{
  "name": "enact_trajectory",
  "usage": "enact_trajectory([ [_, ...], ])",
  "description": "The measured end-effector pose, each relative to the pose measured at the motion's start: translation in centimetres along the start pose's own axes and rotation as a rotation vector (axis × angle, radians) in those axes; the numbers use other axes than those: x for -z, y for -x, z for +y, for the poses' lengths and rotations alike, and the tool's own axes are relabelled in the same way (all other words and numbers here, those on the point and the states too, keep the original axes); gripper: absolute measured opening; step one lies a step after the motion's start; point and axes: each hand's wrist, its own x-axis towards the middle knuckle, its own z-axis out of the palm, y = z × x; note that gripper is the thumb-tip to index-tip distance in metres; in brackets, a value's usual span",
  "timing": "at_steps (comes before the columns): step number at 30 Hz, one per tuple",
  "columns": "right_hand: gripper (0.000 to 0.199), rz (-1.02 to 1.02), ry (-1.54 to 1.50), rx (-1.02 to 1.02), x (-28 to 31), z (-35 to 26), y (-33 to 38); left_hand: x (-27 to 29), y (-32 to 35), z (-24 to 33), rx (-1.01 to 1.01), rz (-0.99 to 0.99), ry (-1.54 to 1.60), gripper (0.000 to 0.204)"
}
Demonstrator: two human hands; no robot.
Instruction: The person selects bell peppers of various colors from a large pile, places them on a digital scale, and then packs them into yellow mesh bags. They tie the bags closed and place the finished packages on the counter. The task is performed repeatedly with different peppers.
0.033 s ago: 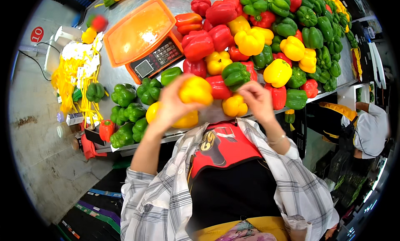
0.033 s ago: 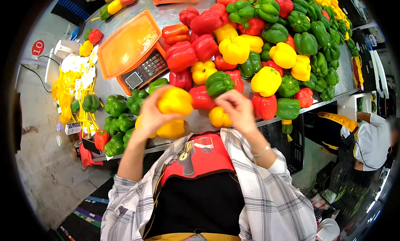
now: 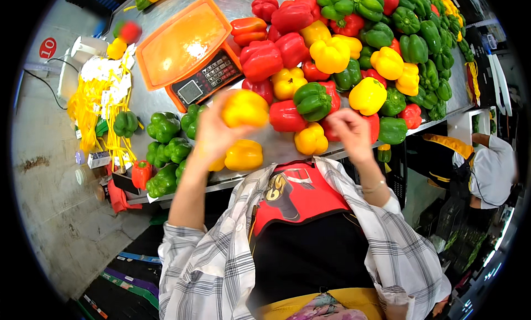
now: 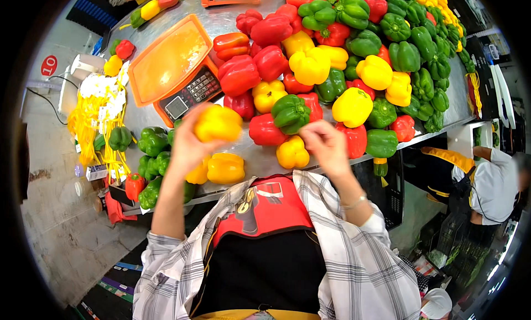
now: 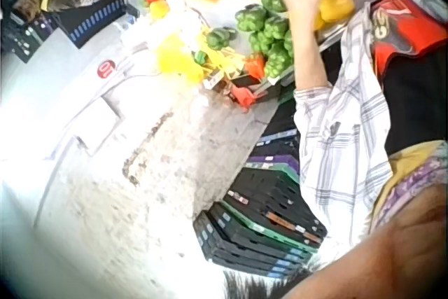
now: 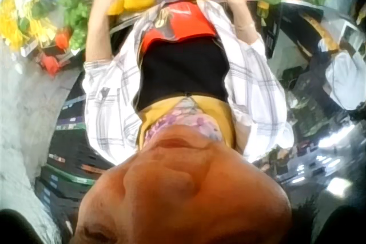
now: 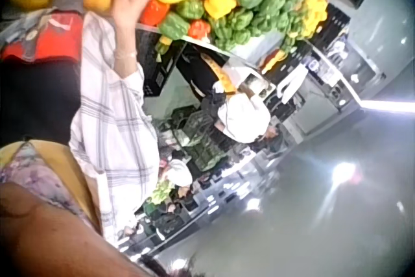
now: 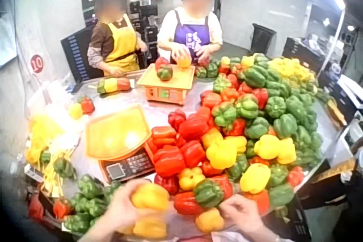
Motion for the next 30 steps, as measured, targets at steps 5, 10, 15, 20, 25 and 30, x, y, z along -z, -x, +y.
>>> enact_trajectory([
  [5,0.010,0.152,0.152,-0.315,9.6,3.3,6.3,10.0,-7.6,-5.4,-0.057,0.410,-0.161,0.075],
  [10,0.023,0.080,0.759,-0.437,13.5,13.3,17.0,15.9,-14.1,-12.7,0.027,0.595,-0.577,0.074],
  [15,0.031,0.122,1.287,-1.142,10.0,18.5,23.6,16.7,-16.1,-16.0,-0.011,0.590,-0.573,0.081],
  [20,0.027,0.138,1.096,-1.266,10.4,25.1,29.7,15.7,-15.3,-14.5,-0.272,0.810,-0.748,0.078],
  [25,0.024,0.102,0.982,-1.141,14.6,26.7,31.3,3.1,-8.5,-4.1,-0.372,0.592,-0.280,0.032],
  [30,0.010,0.021,1.073,-0.813,11.8,17.0,21.0,-11.9,-3.9,1.3,-0.451,-0.179,-0.311,0.088],
])
